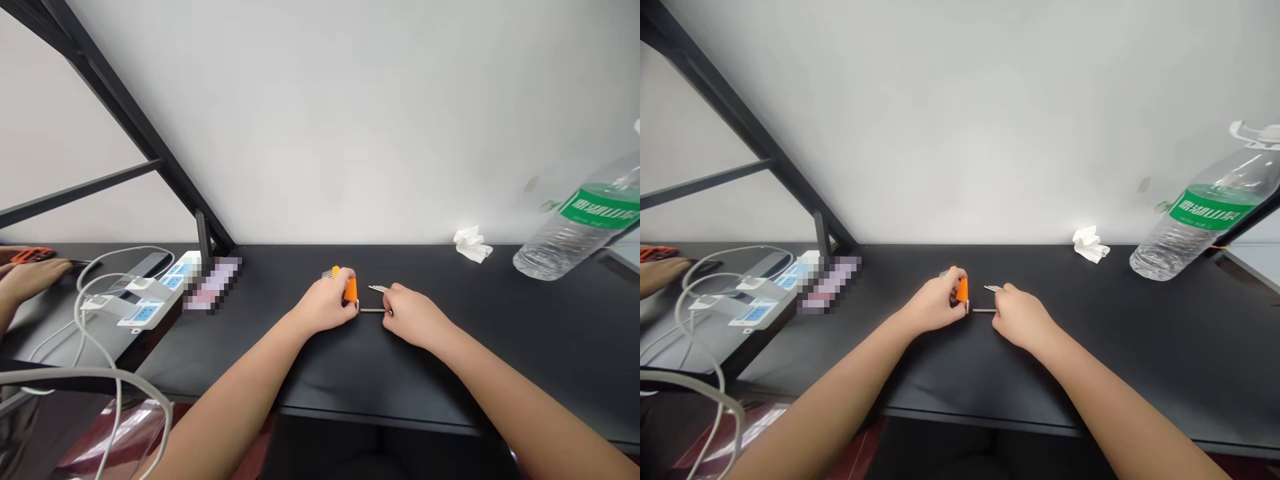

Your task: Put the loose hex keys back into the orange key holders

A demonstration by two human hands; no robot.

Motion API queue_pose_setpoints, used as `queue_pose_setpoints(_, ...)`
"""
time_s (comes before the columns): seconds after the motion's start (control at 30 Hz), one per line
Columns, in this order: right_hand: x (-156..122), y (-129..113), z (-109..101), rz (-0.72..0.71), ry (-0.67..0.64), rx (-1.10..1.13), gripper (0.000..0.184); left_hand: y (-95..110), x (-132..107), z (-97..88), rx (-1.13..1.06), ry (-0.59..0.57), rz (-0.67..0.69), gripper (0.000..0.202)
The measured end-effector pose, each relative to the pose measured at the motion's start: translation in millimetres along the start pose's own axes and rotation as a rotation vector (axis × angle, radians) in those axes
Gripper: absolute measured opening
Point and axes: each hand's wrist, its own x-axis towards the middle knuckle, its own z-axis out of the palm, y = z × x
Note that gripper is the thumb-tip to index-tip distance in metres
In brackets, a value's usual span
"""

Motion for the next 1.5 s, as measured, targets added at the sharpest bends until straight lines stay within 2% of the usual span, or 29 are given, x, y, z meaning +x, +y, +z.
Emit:
queue_pose_setpoints(0.1, -1.2, 2.6, -3.9, -0.056, 0.019, 0.108, 0.012, -0.2, 0.5, -0.5, -0.037, -0.015, 0.002, 0.046)
queue_pose_setpoints(0.2, -0.4, 9.2, -9.7, -0.128, 0.072, 0.319, 0.008, -2.0, 1.2, 0.9, -0.07, -0.016, 0.014, 0.047)
queue_pose_setpoints(0.37, -0.3, 15.1, -17.0, -0.152, 0.162, 0.541, 0.012, -7.2, 2.4, 4.6, -0.12, 0.003, 0.032, 0.049)
queue_pose_setpoints(0.67, -4.1, 13.9, -23.7, -0.156, 0.224, 0.578, 0.014, -10.8, 2.0, 7.4, -0.157, 0.029, 0.068, 0.065)
queue_pose_setpoints(1.17, -4.2, 9.7, -20.9, -0.149, 0.263, 0.577, 0.014, -10.6, 2.1, 8.5, -0.092, 0.034, 0.097, 0.053)
queue_pose_setpoints(1.5, -4.5, 7.8, -16.3, -0.039, 0.258, 0.755, 0.019, -8.9, 1.7, 11.3, -0.1, 0.024, 0.113, 0.05)
